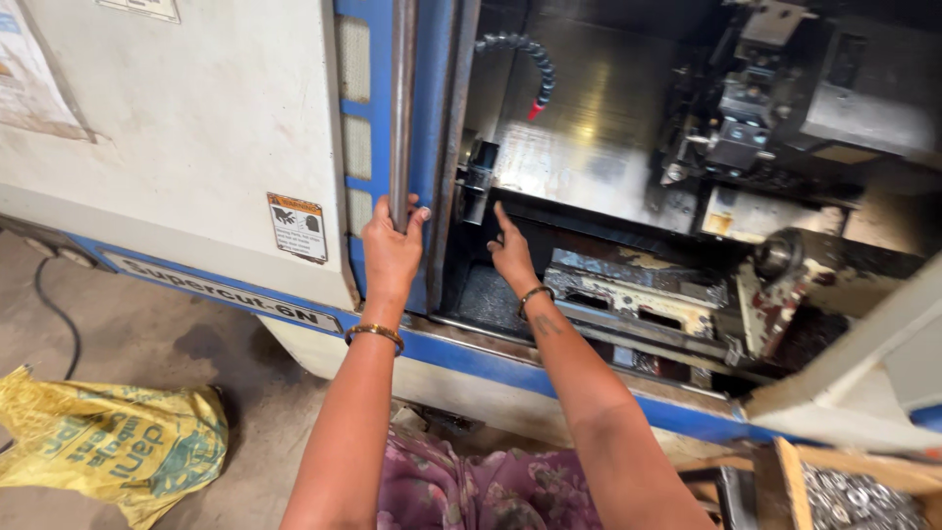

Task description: The person sits on the floor in front of a machine, picks up small metal parts from a cardboard box, and wipes them with a cloth. They open the machine door, place a part inside, close the door, and repeat the wiping process with additional parts.

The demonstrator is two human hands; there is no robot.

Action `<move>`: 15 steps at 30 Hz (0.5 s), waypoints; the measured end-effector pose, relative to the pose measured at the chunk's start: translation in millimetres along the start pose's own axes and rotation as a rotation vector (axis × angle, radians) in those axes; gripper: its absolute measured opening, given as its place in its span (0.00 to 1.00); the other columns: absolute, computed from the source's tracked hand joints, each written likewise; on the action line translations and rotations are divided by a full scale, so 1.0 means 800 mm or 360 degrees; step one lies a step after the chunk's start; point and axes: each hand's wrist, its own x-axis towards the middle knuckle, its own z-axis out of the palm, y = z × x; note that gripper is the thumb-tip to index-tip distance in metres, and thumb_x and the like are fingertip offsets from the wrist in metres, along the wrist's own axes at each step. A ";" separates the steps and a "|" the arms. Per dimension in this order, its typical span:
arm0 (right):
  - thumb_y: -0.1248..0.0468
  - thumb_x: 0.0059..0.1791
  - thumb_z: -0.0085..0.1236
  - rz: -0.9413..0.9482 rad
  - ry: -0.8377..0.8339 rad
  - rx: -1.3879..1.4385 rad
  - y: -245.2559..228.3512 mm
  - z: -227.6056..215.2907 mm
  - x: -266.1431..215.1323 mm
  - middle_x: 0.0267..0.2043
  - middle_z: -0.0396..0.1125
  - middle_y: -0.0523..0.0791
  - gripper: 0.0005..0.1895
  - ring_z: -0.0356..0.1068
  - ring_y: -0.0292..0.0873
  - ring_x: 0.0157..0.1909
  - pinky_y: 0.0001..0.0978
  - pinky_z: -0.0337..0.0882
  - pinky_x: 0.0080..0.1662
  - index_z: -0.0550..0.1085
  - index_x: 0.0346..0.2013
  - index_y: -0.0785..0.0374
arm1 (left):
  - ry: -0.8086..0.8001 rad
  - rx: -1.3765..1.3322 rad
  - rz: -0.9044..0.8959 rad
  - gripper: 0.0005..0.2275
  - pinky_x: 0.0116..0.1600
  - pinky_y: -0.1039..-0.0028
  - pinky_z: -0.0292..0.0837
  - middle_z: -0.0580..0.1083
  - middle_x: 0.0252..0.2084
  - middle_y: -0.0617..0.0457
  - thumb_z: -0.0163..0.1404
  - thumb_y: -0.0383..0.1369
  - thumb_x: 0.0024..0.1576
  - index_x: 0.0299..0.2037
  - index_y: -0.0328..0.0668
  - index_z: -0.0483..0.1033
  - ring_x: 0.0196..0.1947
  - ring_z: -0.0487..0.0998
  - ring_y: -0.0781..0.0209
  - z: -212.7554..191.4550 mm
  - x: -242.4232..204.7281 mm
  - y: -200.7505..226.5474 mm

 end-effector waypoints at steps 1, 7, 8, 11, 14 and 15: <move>0.76 0.44 0.60 -0.0030 -0.0042 0.0017 0.001 -0.012 -0.011 0.63 0.66 0.55 0.35 0.70 0.48 0.56 0.34 0.71 0.55 0.66 0.67 0.59 | 0.0008 0.0002 0.0021 0.09 0.42 0.69 0.75 0.80 0.34 0.45 0.60 0.26 0.56 0.45 0.34 0.76 0.34 0.81 0.57 0.002 0.001 -0.002; 0.64 0.51 0.60 0.0263 -0.0197 -0.0036 -0.006 -0.116 -0.083 0.43 0.78 0.49 0.17 0.77 0.43 0.45 0.34 0.73 0.49 0.78 0.54 0.61 | 0.0012 0.0047 0.0151 0.10 0.45 0.66 0.76 0.81 0.36 0.43 0.60 0.27 0.58 0.46 0.34 0.75 0.37 0.83 0.55 0.007 0.007 -0.024; 0.63 0.51 0.61 0.0182 -0.0139 -0.0025 -0.011 -0.140 -0.097 0.42 0.78 0.48 0.15 0.76 0.43 0.44 0.33 0.73 0.48 0.79 0.51 0.62 | 0.0014 0.0076 0.0173 0.10 0.45 0.65 0.75 0.80 0.36 0.43 0.60 0.27 0.58 0.46 0.34 0.75 0.37 0.82 0.54 0.007 0.008 -0.028; 0.66 0.55 0.57 -0.0246 0.0054 0.0049 -0.037 -0.230 -0.138 0.43 0.78 0.49 0.08 0.78 0.42 0.47 0.32 0.76 0.51 0.81 0.38 0.69 | 0.0076 0.0226 0.0379 0.12 0.47 0.61 0.74 0.80 0.39 0.39 0.63 0.25 0.57 0.46 0.31 0.75 0.39 0.80 0.47 0.006 0.013 -0.038; 0.67 0.55 0.54 -0.0174 0.0295 0.0009 -0.088 -0.328 -0.201 0.46 0.77 0.49 0.09 0.76 0.44 0.44 0.34 0.75 0.48 0.79 0.34 0.67 | 0.0005 0.0134 0.0303 0.12 0.47 0.63 0.74 0.79 0.40 0.40 0.63 0.24 0.56 0.47 0.31 0.75 0.40 0.81 0.49 0.004 0.014 -0.047; 0.67 0.55 0.52 -0.0006 0.0369 0.0075 -0.110 -0.359 -0.224 0.48 0.75 0.48 0.08 0.73 0.44 0.40 0.34 0.73 0.45 0.79 0.41 0.67 | -0.0002 0.0127 0.0334 0.13 0.47 0.63 0.73 0.79 0.40 0.41 0.63 0.23 0.56 0.47 0.31 0.74 0.40 0.80 0.50 0.003 0.014 -0.049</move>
